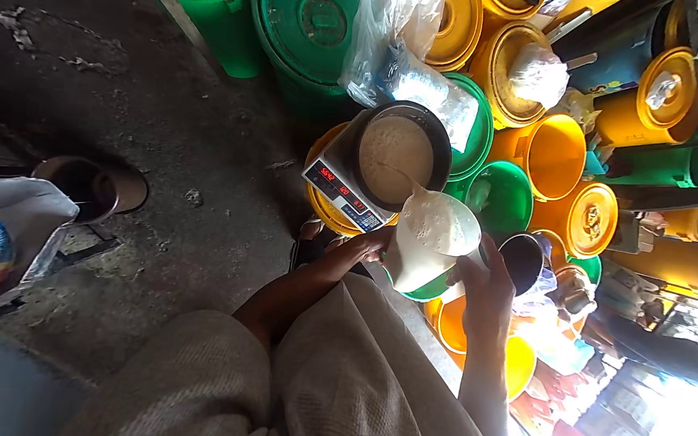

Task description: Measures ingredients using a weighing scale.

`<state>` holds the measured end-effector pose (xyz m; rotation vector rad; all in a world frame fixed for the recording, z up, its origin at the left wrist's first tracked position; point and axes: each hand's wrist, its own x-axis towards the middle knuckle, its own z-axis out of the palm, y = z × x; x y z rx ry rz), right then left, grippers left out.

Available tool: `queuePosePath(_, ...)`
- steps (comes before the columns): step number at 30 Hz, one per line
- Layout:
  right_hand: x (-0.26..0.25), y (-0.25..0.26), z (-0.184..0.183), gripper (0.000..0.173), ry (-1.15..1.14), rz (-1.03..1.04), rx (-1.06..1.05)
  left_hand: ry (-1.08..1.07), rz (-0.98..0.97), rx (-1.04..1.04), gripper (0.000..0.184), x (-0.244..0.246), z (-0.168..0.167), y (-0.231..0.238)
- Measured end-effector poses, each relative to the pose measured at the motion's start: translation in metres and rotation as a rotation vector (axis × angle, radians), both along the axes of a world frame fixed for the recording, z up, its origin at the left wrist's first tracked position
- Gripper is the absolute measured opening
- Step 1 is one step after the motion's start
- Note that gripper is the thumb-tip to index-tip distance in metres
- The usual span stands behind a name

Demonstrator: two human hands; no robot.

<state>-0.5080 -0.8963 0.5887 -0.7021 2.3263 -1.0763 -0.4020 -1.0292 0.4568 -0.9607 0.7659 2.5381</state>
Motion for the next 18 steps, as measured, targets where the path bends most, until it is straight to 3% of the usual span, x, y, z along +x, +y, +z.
queuePosePath(10,0.001,-0.001,-0.002,0.064,-0.002,-0.001,-0.004,-0.004,0.014,0.024,0.031,-0.001,-0.011,0.003)
queuePosePath(18,0.002,-0.002,-0.002,0.065,-0.004,0.003,0.003,-0.018,-0.003,0.040,0.033,0.002,0.000,-0.002)
